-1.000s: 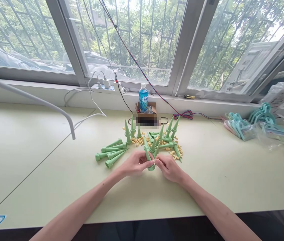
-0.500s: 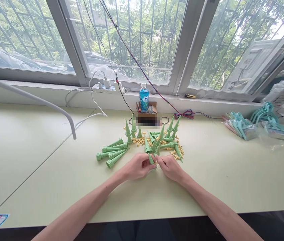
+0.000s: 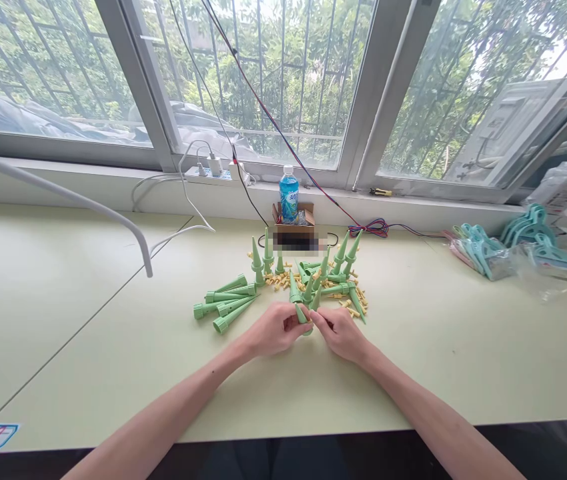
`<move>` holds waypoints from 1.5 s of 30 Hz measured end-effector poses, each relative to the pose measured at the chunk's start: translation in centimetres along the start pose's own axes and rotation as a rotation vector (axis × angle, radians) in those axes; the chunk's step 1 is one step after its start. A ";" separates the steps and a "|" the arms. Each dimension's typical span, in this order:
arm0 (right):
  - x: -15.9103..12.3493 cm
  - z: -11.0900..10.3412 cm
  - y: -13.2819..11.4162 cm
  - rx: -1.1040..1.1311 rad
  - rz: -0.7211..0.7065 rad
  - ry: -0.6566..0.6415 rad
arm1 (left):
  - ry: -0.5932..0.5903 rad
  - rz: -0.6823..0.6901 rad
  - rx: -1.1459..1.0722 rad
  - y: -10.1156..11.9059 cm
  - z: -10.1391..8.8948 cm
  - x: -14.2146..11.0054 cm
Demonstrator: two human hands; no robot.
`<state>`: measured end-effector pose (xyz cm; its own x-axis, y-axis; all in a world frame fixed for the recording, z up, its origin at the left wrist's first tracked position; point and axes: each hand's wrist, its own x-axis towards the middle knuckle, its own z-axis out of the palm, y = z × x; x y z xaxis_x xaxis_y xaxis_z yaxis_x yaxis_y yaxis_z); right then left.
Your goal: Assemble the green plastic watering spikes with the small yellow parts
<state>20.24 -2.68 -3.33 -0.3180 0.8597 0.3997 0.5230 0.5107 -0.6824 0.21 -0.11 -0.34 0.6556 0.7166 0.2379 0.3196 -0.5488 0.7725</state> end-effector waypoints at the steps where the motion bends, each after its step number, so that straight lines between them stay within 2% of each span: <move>1: 0.0 0.0 0.1 -0.002 0.003 0.000 | 0.002 0.006 0.006 0.0 0.0 0.0; 7: 0.1 0.1 0.3 0.002 0.031 -0.040 | 0.002 0.019 -0.007 0.0 0.1 -0.1; 15: 0.2 -0.5 -0.8 -0.009 0.094 0.017 | 0.031 -0.048 -0.123 0.3 -0.6 0.2; 21: 0.0 -0.7 -0.8 0.045 0.004 -0.009 | -0.025 -0.160 -0.310 0.5 -1.0 0.4; 24: 0.0 -0.5 -0.5 0.060 -0.012 0.006 | -0.045 -0.161 -0.326 0.4 -0.9 0.4; 30: -0.1 -0.3 -0.1 0.048 0.017 -0.016 | -0.022 -0.054 -0.147 0.2 -0.3 0.1; 45: 0.1 -0.3 -0.4 0.065 0.066 -0.006 | 0.095 0.102 0.213 -0.6 0.8 -0.4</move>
<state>20.26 -2.76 -2.83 -0.2895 0.8914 0.3487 0.4910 0.4510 -0.7453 0.26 -0.42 -1.37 0.6282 0.6843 0.3703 0.3980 -0.6916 0.6028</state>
